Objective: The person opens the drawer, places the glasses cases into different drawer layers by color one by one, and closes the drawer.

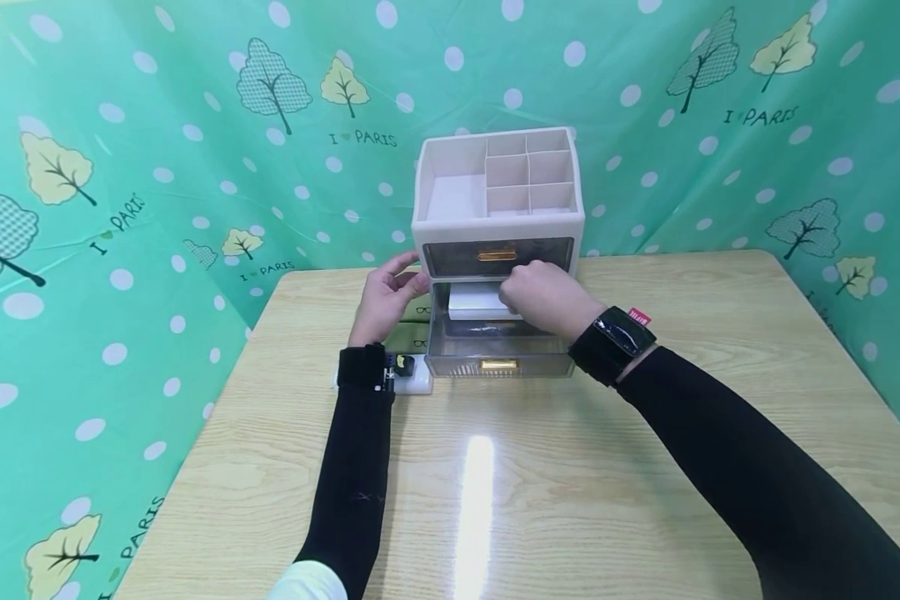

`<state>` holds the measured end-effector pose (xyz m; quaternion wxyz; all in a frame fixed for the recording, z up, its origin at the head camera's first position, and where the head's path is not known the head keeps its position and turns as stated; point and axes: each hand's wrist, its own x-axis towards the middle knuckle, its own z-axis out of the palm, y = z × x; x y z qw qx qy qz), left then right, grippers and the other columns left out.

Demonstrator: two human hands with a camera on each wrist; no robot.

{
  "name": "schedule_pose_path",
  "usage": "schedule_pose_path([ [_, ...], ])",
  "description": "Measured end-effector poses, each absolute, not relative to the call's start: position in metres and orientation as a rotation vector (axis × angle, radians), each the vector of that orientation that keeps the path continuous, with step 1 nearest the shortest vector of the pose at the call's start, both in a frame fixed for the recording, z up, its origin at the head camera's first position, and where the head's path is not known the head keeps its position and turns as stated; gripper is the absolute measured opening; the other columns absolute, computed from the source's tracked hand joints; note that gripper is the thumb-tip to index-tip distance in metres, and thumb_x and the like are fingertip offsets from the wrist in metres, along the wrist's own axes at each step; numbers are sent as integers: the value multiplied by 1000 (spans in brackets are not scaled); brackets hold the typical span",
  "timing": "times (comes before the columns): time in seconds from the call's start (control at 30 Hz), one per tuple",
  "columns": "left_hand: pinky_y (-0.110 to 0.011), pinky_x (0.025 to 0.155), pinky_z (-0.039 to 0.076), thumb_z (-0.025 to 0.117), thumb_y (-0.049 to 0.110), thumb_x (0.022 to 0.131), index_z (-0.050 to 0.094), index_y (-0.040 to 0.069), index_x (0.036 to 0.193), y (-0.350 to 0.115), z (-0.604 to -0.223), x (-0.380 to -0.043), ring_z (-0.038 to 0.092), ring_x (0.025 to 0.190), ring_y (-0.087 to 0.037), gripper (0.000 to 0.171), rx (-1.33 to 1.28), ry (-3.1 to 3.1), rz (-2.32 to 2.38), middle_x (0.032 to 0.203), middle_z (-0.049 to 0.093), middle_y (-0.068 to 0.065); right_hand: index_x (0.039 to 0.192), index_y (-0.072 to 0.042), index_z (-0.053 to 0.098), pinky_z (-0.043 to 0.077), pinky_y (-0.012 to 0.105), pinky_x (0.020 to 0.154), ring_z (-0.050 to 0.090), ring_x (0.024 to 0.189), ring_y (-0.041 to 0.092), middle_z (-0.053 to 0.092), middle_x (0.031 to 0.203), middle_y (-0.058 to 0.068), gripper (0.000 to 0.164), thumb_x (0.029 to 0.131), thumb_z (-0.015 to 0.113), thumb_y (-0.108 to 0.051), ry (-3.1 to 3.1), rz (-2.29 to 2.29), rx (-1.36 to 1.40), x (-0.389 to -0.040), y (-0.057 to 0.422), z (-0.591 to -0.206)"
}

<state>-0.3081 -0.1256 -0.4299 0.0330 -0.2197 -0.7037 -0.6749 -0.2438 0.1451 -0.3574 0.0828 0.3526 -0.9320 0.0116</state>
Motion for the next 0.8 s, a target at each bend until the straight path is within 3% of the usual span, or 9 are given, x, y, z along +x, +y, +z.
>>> schedule_pose_path([
  [0.37,-37,95,59,70,13,96,60,4,140,-127,-431,-308,70,112,-26,46,-673,-2178,-2070,137,62,-18,80,-6,79,58,36,60,55,60,11,73,74,4,16,83,76,9,-2765,45,1056,-241,147,-359],
  [0.53,-38,95,59,69,12,97,59,3,141,-126,-430,-306,70,112,-28,46,-693,-2168,-2067,137,62,-18,71,-8,70,48,34,54,46,58,13,61,66,-1,22,87,73,7,-2739,109,1033,-239,148,-359],
  [0.63,-38,95,59,69,10,97,59,2,140,-126,-429,-306,70,112,-28,45,-697,-2160,-2064,137,62,-18,74,-8,69,51,35,56,54,59,13,63,68,-1,18,89,75,1,-2717,213,1050,-237,149,-358],
  [0.73,-37,94,59,69,10,97,59,1,140,-127,-430,-307,70,111,-27,45,-706,-2155,-2066,137,62,-19,85,-6,74,58,38,61,66,65,16,72,77,4,7,90,80,-7,-2703,305,1055,-233,149,-356],
  [0.8,-38,94,59,70,10,97,59,1,140,-127,-431,-308,70,112,-28,45,-709,-2156,-2063,138,61,-19,92,-4,76,60,38,64,69,69,19,74,82,7,8,90,80,-11,-2695,331,1040,-230,148,-355],
])
